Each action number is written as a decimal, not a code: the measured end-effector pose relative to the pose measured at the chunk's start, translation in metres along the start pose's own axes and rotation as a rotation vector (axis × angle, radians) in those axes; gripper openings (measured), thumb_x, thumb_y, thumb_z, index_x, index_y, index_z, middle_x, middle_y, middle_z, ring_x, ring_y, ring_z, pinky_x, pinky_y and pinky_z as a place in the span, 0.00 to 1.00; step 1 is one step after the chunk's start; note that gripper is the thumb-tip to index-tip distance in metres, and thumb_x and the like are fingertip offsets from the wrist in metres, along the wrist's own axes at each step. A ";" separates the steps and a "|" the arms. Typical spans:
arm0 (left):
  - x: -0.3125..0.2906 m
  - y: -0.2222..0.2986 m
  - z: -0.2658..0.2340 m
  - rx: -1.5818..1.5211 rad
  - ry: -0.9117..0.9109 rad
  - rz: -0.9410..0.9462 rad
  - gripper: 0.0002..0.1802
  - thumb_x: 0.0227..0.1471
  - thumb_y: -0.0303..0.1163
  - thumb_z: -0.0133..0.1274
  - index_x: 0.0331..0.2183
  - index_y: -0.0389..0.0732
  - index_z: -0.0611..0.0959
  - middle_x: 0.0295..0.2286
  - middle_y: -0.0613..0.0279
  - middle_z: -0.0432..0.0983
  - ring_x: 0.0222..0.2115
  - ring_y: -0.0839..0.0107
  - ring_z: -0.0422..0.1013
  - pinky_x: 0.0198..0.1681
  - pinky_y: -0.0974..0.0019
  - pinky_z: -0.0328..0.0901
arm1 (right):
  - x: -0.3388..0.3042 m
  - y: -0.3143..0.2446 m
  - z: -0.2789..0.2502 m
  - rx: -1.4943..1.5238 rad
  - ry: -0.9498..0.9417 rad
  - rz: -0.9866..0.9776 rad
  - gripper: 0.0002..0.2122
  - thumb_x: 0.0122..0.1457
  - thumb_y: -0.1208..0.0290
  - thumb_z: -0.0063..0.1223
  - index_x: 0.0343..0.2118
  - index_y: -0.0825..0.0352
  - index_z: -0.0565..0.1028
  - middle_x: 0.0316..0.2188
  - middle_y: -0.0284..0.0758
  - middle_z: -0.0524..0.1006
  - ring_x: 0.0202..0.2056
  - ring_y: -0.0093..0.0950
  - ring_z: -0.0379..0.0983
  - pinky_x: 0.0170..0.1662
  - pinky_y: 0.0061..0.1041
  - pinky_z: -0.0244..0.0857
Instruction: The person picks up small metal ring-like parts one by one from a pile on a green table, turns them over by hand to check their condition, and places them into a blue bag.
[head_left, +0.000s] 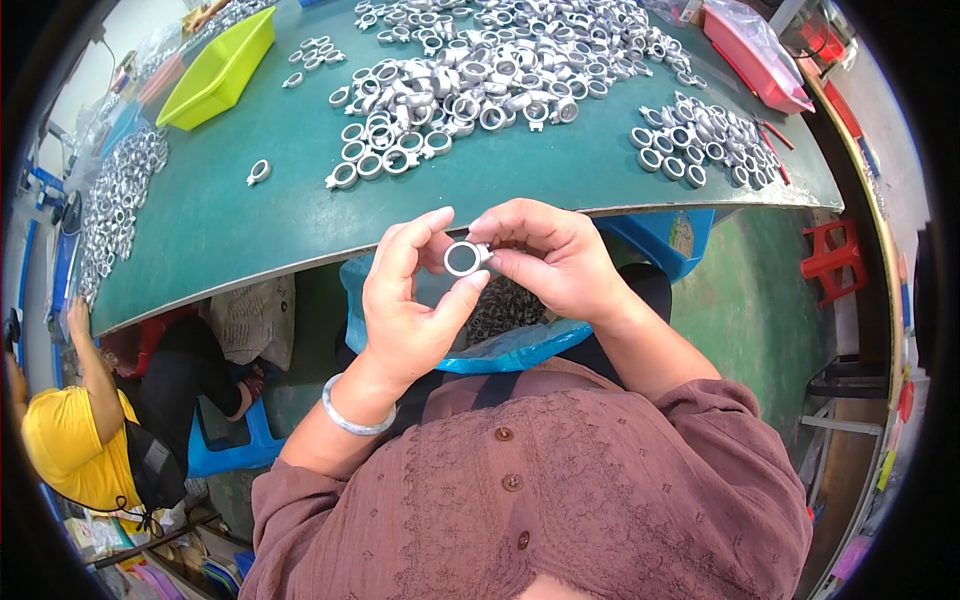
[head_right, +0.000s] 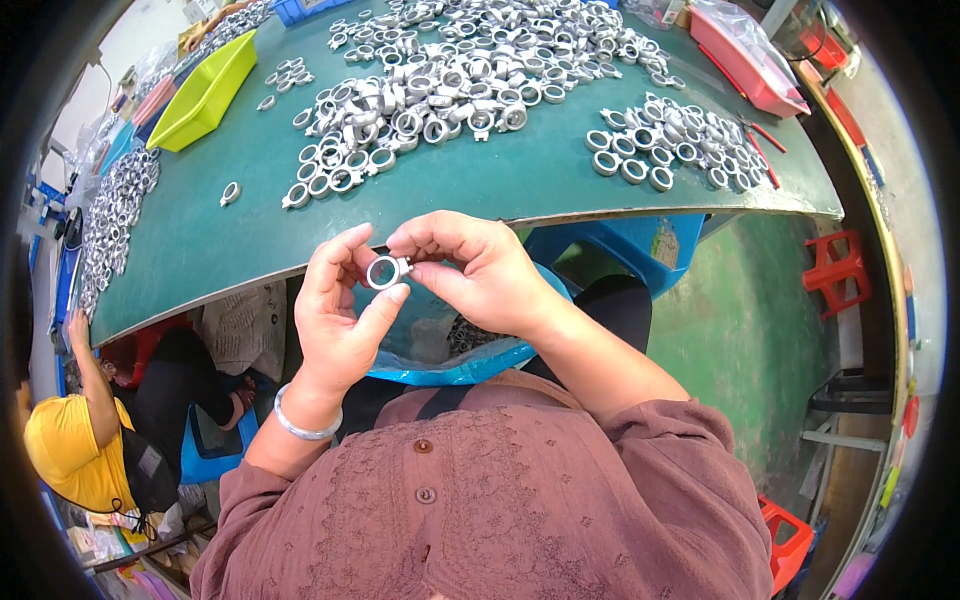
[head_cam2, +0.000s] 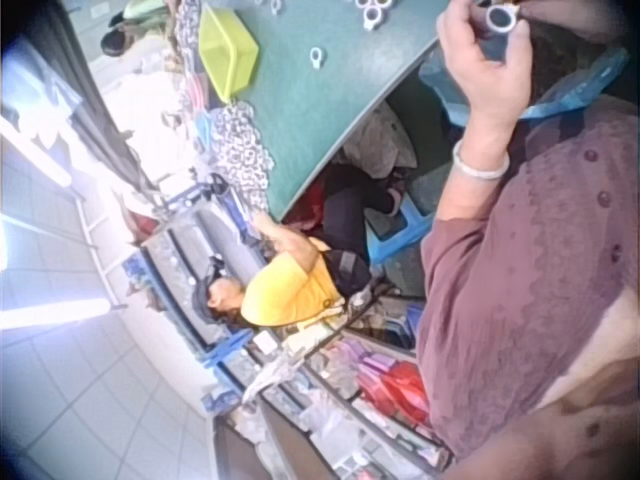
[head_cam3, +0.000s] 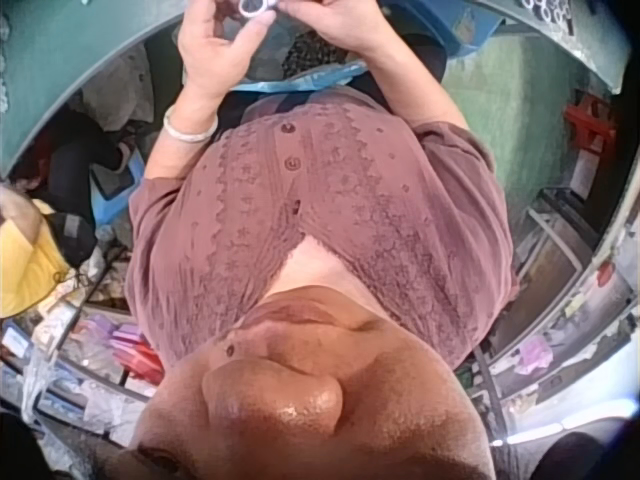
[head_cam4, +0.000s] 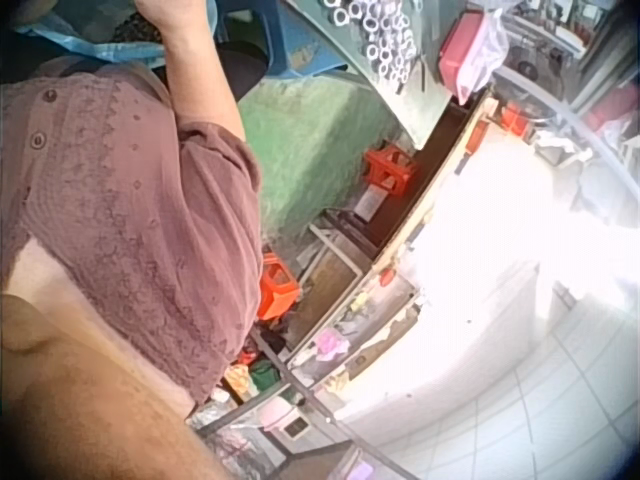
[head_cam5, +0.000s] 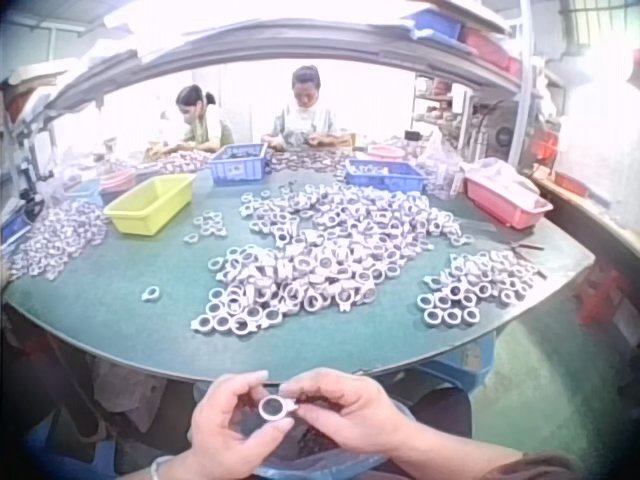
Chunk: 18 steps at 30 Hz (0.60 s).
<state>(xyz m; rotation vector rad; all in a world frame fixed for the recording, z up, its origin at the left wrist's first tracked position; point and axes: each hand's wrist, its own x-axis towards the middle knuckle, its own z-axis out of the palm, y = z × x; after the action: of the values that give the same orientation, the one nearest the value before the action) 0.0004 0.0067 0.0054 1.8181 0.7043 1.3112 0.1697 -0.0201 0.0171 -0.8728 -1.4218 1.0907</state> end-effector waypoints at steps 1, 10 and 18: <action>0.000 0.000 0.000 0.001 0.006 -0.001 0.28 0.36 0.21 0.59 0.44 0.36 0.72 0.28 0.63 0.67 0.27 0.75 0.65 0.32 0.73 0.62 | 0.000 -0.001 0.001 0.069 0.009 0.024 0.12 0.51 0.87 0.48 0.38 0.69 0.72 0.31 0.31 0.74 0.34 0.17 0.70 0.39 0.17 0.65; -0.001 0.002 -0.006 0.143 -0.128 0.044 0.27 0.36 0.19 0.58 0.43 0.36 0.72 0.29 0.65 0.66 0.30 0.78 0.64 0.33 0.75 0.61 | 0.023 0.002 -0.010 -0.299 0.094 -0.108 0.12 0.50 0.85 0.48 0.38 0.69 0.72 0.29 0.35 0.74 0.31 0.22 0.71 0.36 0.20 0.66; -0.005 -0.001 -0.006 0.299 -0.273 -0.064 0.20 0.38 0.27 0.58 0.38 0.35 0.76 0.31 0.58 0.69 0.32 0.69 0.67 0.33 0.70 0.63 | 0.085 0.018 -0.016 -1.097 0.050 -0.326 0.08 0.48 0.75 0.51 0.33 0.63 0.75 0.27 0.36 0.71 0.32 0.37 0.69 0.35 0.31 0.64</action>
<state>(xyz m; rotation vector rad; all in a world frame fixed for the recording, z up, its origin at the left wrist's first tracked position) -0.0066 0.0045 0.0031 2.1421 0.8327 0.9281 0.1730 0.0679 0.0260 -1.3191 -2.0344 -0.0445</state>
